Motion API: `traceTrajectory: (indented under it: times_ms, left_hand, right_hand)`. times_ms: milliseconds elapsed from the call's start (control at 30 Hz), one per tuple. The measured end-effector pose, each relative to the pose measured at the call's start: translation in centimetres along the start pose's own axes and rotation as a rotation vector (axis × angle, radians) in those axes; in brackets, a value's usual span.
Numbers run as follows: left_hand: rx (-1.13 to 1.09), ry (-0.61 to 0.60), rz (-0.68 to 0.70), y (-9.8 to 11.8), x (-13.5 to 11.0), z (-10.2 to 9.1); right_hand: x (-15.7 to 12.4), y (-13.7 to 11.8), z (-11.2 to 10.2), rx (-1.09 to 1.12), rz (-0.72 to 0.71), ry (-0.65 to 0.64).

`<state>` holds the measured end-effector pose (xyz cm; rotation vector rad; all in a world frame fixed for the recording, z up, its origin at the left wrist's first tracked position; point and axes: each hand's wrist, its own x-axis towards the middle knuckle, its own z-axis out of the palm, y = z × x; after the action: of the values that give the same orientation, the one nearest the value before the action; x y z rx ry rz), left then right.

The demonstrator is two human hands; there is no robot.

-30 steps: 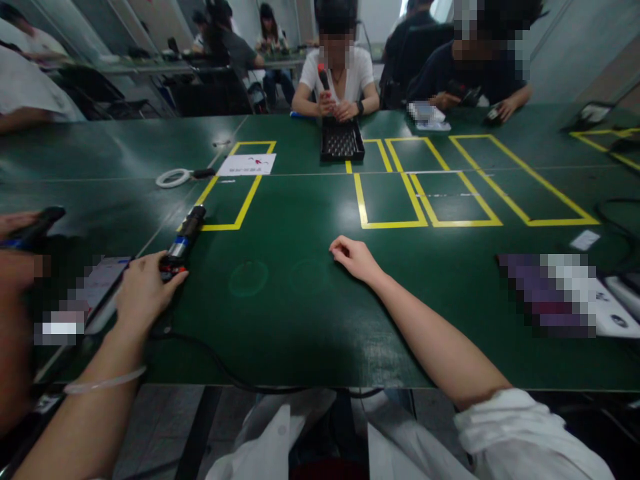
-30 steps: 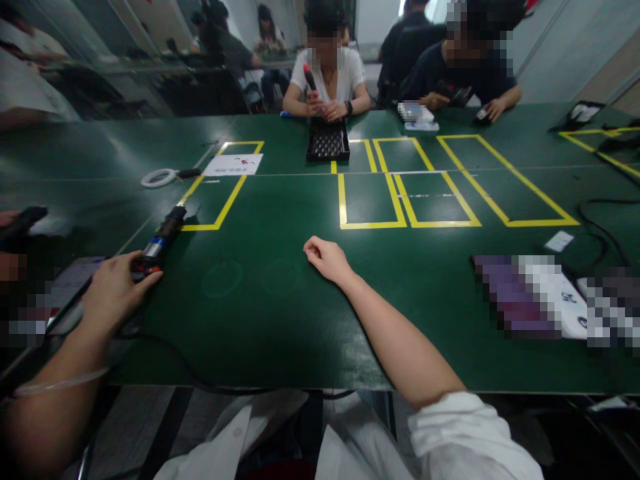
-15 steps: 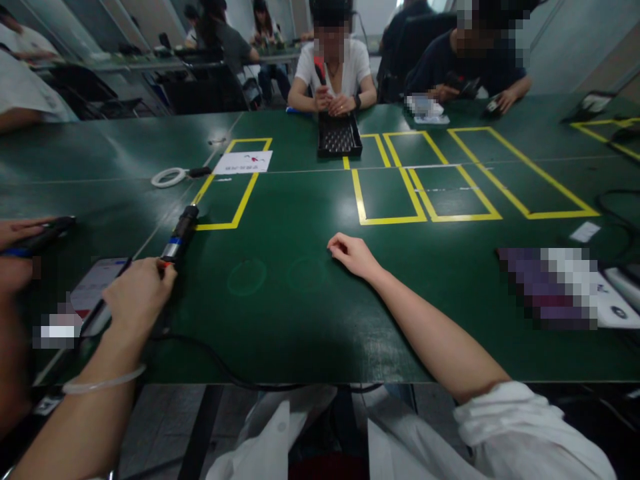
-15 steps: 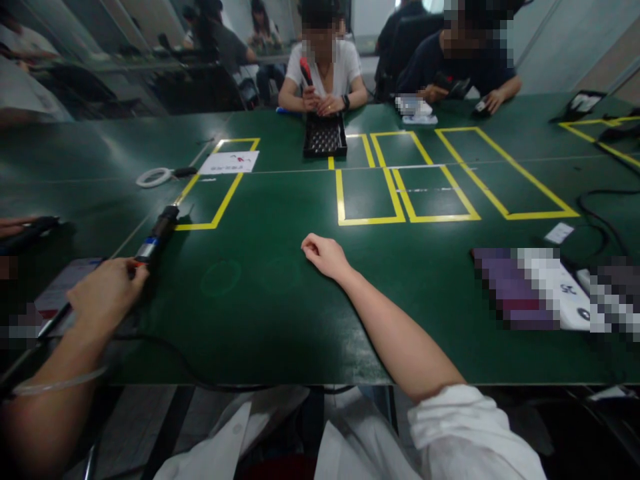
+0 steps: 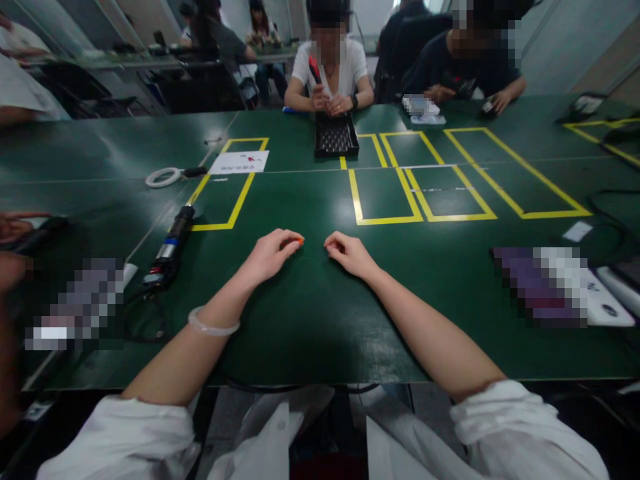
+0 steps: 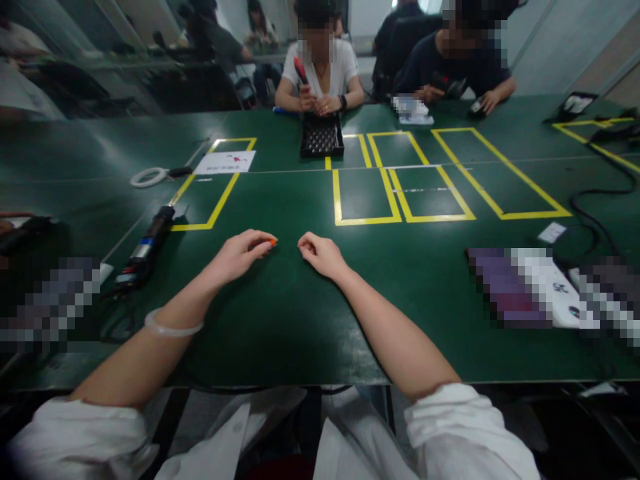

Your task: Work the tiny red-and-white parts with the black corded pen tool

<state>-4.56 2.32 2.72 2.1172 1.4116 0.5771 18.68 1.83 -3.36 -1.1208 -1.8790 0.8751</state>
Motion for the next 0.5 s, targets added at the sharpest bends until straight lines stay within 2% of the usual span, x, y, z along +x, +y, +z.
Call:
traceTrajectory:
  times_ms: [100,200,300,500]
  left_hand:
    - [-0.264,-0.093,-0.047,0.5,2.2,3.0]
    - [-0.479,-0.094,-0.143,0.5,2.8,4.5]
    - [-0.560,-0.089,-0.177,0.2,2.6,4.9]
    - [-0.620,-0.118,-0.156,-0.3,2.1,4.6]
  right_hand:
    - [0.0,0.1,0.0,0.077,-0.015,0.014]
    - [0.0,0.0,-0.1,0.126,-0.045,-0.021]
    - [0.0,-0.1,-0.1,0.107,-0.078,-0.069]
    - [0.1,0.0,0.1,0.065,-0.073,-0.046]
